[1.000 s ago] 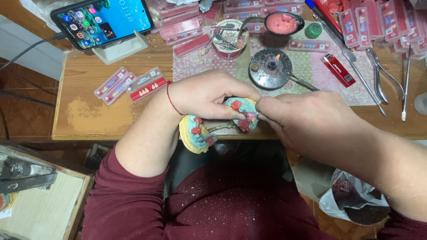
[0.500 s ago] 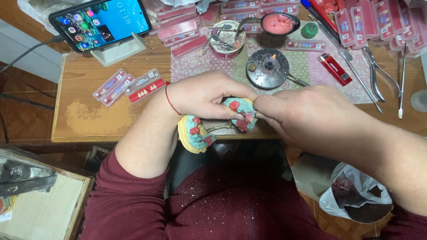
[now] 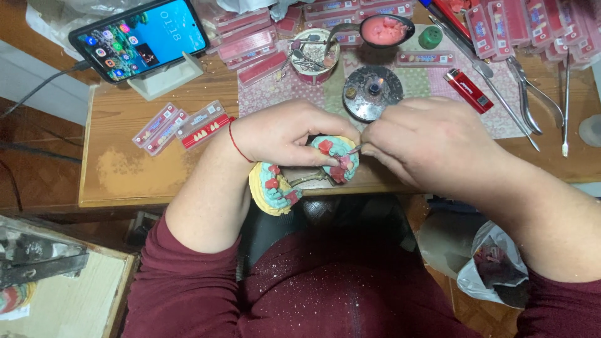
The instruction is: The person handles a dental articulator with attached dentures, using a metal tool to adjust and apply wax to the denture surfaces. They repeatedly pick up and place down tools and materials while shaping the wax on the dentures.
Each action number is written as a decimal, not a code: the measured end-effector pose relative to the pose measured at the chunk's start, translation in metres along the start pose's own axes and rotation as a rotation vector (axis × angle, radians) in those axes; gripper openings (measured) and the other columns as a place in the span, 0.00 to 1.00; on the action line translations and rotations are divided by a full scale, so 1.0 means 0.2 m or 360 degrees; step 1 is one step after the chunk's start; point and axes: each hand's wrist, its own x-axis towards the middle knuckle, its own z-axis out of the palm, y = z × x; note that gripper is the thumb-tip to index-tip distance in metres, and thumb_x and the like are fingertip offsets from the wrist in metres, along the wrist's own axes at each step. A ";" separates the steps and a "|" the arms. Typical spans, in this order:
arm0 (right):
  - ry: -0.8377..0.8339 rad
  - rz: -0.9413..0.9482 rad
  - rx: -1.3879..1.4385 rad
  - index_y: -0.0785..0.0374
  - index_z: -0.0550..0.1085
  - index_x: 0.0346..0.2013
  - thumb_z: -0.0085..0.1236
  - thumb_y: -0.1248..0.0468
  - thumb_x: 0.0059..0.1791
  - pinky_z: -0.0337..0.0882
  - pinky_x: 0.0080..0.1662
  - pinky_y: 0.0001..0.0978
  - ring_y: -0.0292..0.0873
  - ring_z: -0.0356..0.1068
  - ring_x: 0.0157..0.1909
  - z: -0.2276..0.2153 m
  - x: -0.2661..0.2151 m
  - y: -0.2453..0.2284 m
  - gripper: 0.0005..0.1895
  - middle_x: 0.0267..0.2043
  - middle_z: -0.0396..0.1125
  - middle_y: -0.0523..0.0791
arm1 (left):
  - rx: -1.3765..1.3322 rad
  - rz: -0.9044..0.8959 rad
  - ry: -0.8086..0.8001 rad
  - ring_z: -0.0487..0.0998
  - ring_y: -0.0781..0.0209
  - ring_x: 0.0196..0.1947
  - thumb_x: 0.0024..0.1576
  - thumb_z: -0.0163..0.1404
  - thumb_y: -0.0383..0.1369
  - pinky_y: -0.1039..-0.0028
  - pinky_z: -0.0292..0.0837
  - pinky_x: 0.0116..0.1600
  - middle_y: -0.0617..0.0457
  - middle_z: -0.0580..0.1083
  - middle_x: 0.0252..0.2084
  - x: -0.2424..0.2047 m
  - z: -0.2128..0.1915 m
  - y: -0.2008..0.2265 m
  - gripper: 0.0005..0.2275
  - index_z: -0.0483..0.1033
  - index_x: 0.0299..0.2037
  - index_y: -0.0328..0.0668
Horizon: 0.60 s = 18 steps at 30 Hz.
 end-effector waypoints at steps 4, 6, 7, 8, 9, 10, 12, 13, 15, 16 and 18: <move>0.0050 0.0128 0.0029 0.60 0.75 0.33 0.65 0.63 0.47 0.70 0.37 0.45 0.54 0.71 0.36 -0.01 -0.11 0.03 0.06 0.33 0.70 0.46 | -0.0095 -0.0098 -0.0062 0.85 0.58 0.46 0.60 0.56 0.33 0.71 0.79 0.53 0.50 0.82 0.46 0.01 -0.02 0.03 0.14 0.76 0.56 0.44; 0.0102 0.0301 0.0101 0.60 0.75 0.36 0.64 0.63 0.48 0.71 0.39 0.43 0.52 0.72 0.38 -0.02 -0.25 0.03 0.06 0.35 0.71 0.46 | -0.0076 -0.0052 -0.0068 0.85 0.58 0.46 0.61 0.56 0.33 0.71 0.79 0.53 0.50 0.81 0.47 -0.01 -0.03 0.02 0.14 0.76 0.56 0.43; 0.0147 0.0489 0.0177 0.60 0.75 0.39 0.63 0.63 0.50 0.72 0.41 0.41 0.51 0.73 0.39 -0.04 -0.34 0.01 0.06 0.37 0.72 0.45 | -0.0076 -0.0003 -0.0079 0.84 0.58 0.47 0.62 0.56 0.33 0.70 0.78 0.54 0.50 0.81 0.48 0.01 -0.02 0.01 0.14 0.76 0.57 0.42; 0.0153 0.0545 0.0157 0.60 0.75 0.39 0.63 0.63 0.50 0.72 0.41 0.41 0.51 0.73 0.39 -0.03 -0.45 0.02 0.06 0.37 0.72 0.45 | -0.0100 0.0027 -0.0124 0.84 0.58 0.47 0.62 0.56 0.33 0.70 0.78 0.54 0.50 0.81 0.48 -0.02 -0.02 0.01 0.14 0.76 0.57 0.42; 0.0293 0.0673 0.0159 0.62 0.73 0.42 0.61 0.64 0.50 0.72 0.42 0.40 0.51 0.73 0.40 -0.03 -0.57 0.02 0.09 0.40 0.72 0.48 | -0.0092 -0.0099 -0.0101 0.84 0.59 0.46 0.61 0.55 0.33 0.71 0.78 0.53 0.50 0.81 0.48 -0.02 -0.02 0.00 0.14 0.76 0.56 0.41; 0.0437 0.0796 0.0154 0.64 0.72 0.45 0.59 0.64 0.50 0.72 0.43 0.39 0.50 0.73 0.42 -0.03 -0.70 0.01 0.11 0.42 0.72 0.50 | -0.0080 -0.0225 -0.0081 0.84 0.61 0.45 0.60 0.55 0.33 0.72 0.78 0.52 0.50 0.82 0.47 -0.01 -0.03 -0.01 0.15 0.77 0.56 0.39; 0.0559 0.1156 0.0075 0.63 0.71 0.47 0.58 0.64 0.53 0.73 0.45 0.37 0.47 0.74 0.43 0.04 -1.05 0.02 0.10 0.43 0.72 0.49 | -0.0162 -0.0331 -0.0109 0.83 0.62 0.45 0.58 0.55 0.31 0.72 0.78 0.52 0.50 0.82 0.47 -0.07 -0.02 -0.04 0.16 0.76 0.56 0.37; 0.0671 0.1419 0.0065 0.63 0.71 0.50 0.57 0.64 0.57 0.74 0.47 0.35 0.43 0.76 0.44 0.07 -1.25 0.00 0.09 0.44 0.73 0.48 | -0.0212 -0.0521 -0.0058 0.83 0.64 0.46 0.57 0.55 0.29 0.72 0.77 0.52 0.50 0.83 0.47 -0.10 -0.02 -0.07 0.17 0.76 0.57 0.34; 0.0745 0.1787 -0.0048 0.64 0.71 0.49 0.57 0.63 0.58 0.73 0.45 0.37 0.44 0.75 0.42 0.08 -1.52 0.00 0.09 0.41 0.73 0.48 | -0.0348 -0.0688 -0.0042 0.83 0.61 0.46 0.55 0.55 0.27 0.69 0.78 0.52 0.47 0.82 0.48 -0.19 -0.01 -0.13 0.18 0.77 0.56 0.34; 0.0793 0.2052 -0.0069 0.65 0.71 0.48 0.56 0.62 0.59 0.72 0.44 0.38 0.45 0.74 0.40 0.09 -1.66 -0.01 0.09 0.38 0.73 0.49 | -0.0449 -0.0952 0.0070 0.83 0.57 0.46 0.52 0.55 0.25 0.66 0.78 0.51 0.43 0.82 0.48 -0.24 -0.03 -0.18 0.19 0.78 0.56 0.33; 0.0749 0.2236 -0.0263 0.65 0.72 0.46 0.57 0.62 0.58 0.73 0.44 0.42 0.52 0.74 0.42 0.14 -1.97 -0.01 0.09 0.40 0.73 0.52 | -0.0461 -0.0850 -0.0135 0.83 0.57 0.46 0.52 0.55 0.25 0.66 0.78 0.51 0.43 0.82 0.49 -0.29 -0.10 -0.47 0.19 0.78 0.56 0.33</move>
